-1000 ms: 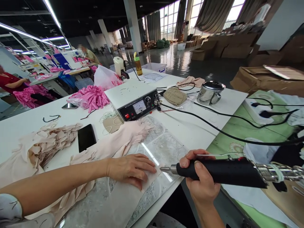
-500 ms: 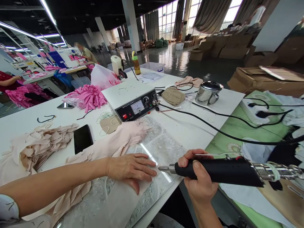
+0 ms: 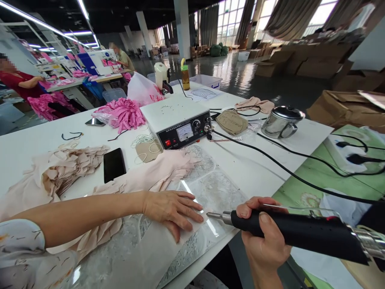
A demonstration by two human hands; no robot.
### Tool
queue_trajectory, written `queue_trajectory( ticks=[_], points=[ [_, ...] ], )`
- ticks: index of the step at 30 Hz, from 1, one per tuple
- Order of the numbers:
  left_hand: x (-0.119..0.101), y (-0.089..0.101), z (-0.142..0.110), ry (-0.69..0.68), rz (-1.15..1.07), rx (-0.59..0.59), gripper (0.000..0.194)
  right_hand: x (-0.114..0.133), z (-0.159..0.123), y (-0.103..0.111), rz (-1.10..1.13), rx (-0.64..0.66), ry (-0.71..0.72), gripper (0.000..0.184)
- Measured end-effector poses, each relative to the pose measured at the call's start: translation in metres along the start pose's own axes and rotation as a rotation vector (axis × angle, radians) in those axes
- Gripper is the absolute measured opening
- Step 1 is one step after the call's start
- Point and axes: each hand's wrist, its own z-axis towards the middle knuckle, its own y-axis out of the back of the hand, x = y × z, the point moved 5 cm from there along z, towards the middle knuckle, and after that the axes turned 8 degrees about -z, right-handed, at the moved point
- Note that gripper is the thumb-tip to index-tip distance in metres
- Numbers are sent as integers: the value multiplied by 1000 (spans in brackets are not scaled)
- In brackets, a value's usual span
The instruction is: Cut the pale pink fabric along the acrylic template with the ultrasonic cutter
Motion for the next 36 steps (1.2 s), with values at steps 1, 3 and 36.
queue_trajectory(
  ticks=[1, 3, 36],
  points=[
    [0, 0, 0, -2, -17, -1, 19, 0, 0, 0, 0, -6, -7, 27],
    [2, -2, 0, 9, -42, 15, 21, 1, 0, 0, -2, -7, -17, 27],
    [0, 5, 1, 29, -287, -128, 23, 13, -22, -11, -211, 366, 28, 15]
  ],
)
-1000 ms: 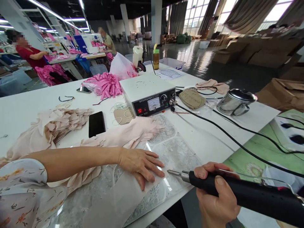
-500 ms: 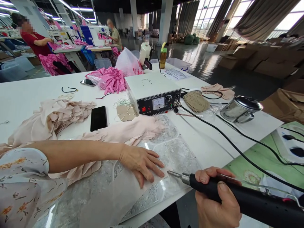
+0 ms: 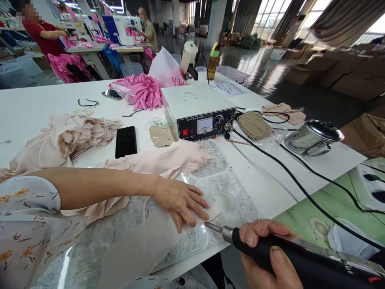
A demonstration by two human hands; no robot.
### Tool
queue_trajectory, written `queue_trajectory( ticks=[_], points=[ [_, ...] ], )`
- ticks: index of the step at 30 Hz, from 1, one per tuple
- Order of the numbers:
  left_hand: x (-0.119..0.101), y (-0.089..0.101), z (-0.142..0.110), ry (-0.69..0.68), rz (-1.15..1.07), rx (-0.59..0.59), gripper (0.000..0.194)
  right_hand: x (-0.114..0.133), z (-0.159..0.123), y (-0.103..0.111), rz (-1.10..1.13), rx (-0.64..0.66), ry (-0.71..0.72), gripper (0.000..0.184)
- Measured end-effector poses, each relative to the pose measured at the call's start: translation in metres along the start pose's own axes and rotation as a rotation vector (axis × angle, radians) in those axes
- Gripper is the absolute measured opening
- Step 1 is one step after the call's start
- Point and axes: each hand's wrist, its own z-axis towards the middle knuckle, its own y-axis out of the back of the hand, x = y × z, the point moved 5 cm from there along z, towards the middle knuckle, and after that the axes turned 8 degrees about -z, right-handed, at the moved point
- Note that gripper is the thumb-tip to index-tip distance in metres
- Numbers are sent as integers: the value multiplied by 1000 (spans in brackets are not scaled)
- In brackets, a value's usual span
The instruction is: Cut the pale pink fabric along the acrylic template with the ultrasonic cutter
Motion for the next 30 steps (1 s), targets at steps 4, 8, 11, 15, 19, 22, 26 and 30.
queue_trajectory(
  ticks=[4, 8, 11, 15, 19, 22, 26, 30],
  points=[
    [2, -1, 0, 1, 43, 20, 19, -1, 0, -1, -2, 15, 10, 15],
    [1, -5, -2, -103, 180, 74, 10, 1, -1, -2, 0, -4, -14, 16],
    [1, -7, -2, -96, 252, 120, 14, 2, -3, -2, 4, -11, -33, 17],
    [1, -8, 0, -12, 265, 174, 14, 3, -7, -2, -27, 53, -9, 13],
    [1, -9, 0, -36, 318, 182, 14, 6, -8, -4, -58, 131, 57, 12],
    [0, -10, -2, -148, 378, 134, 17, 4, -7, -2, -40, 135, 43, 12],
    [-2, -8, -3, -191, 360, 93, 14, -1, -9, 4, 23, 143, 11, 13],
    [-1, -8, 0, 18, 248, 189, 13, 0, -12, -4, 7, 206, 39, 13]
  ],
)
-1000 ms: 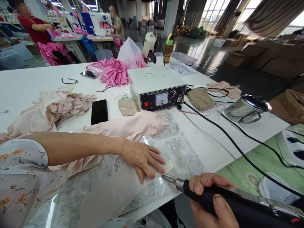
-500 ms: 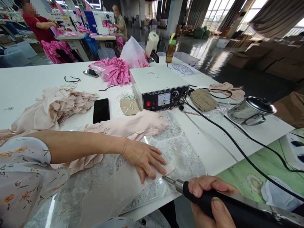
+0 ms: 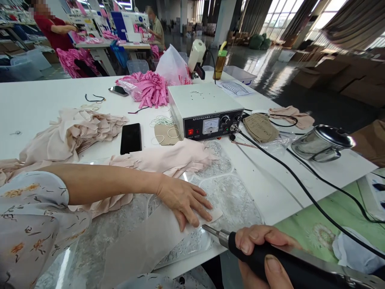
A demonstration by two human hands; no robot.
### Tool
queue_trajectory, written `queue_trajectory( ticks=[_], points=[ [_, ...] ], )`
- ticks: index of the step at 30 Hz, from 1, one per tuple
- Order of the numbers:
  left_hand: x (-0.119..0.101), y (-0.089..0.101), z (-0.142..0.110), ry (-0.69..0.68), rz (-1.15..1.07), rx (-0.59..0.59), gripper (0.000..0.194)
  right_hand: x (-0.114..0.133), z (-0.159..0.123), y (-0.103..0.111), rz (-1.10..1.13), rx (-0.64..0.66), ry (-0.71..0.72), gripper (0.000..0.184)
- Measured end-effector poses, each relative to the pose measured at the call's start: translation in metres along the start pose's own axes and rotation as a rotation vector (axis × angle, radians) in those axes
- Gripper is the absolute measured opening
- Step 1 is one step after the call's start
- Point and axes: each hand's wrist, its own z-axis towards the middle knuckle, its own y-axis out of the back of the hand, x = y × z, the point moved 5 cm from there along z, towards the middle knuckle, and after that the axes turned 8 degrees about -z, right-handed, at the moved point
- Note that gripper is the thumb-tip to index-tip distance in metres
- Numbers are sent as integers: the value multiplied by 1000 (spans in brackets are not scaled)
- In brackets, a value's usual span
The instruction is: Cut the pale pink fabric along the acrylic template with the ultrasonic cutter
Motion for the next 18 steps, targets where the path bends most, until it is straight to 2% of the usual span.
queue_trajectory(
  ticks=[2, 7, 13, 18],
  points=[
    [-1, 1, 1, 49, -20, 37, 13, 2, 0, -5, -19, 6, 8, 13],
    [-2, 0, 2, 46, 5, 73, 13, 5, 1, -10, -47, 27, 30, 12],
    [1, 0, 1, 81, -99, 17, 15, 7, 0, -12, -60, 51, 35, 14],
    [4, -3, 1, 96, -130, 21, 15, 3, -5, -13, -1, 60, 16, 12]
  ],
)
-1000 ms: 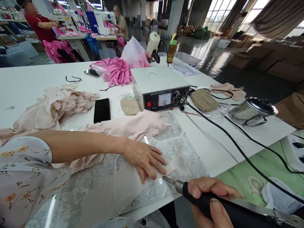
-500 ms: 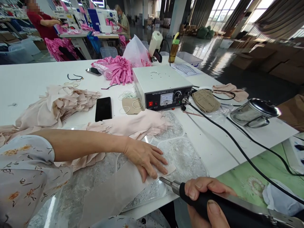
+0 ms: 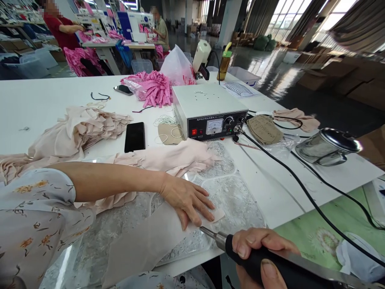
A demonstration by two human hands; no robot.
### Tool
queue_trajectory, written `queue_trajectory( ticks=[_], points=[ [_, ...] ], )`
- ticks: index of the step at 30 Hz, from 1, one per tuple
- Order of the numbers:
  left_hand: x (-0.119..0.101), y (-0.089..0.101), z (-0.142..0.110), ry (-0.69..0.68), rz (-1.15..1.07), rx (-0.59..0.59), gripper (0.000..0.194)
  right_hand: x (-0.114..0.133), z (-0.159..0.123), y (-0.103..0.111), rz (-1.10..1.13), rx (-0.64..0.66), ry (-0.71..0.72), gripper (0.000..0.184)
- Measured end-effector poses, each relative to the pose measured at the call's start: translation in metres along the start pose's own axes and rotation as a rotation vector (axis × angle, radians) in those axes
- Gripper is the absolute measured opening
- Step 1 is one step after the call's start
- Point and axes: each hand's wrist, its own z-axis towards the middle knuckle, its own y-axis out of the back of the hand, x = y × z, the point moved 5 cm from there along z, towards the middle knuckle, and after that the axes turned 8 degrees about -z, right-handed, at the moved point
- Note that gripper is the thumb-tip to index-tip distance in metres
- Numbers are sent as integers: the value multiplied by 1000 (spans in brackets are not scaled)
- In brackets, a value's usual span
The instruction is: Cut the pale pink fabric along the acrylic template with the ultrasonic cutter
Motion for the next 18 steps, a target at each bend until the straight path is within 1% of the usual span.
queue_trajectory(
  ticks=[3, 8, 10, 12, 14, 18],
  points=[
    [1, -1, 0, -24, 35, -7, 15, -2, -2, -2, -3, 10, -6, 12],
    [-4, 1, -1, -105, 100, -32, 15, 0, -2, -7, -47, 33, 6, 11],
    [-4, 1, -1, -105, 104, -27, 15, 1, -2, -8, -60, 52, 23, 12],
    [-4, 1, -2, -75, 83, -17, 15, 2, -2, -8, -59, 60, 32, 13],
    [-3, 2, -2, -61, 59, -24, 15, 1, -4, -6, -42, 60, 18, 11],
    [-7, 4, -2, -99, 35, -65, 17, 0, -7, -6, 4, 72, 15, 10]
  ],
)
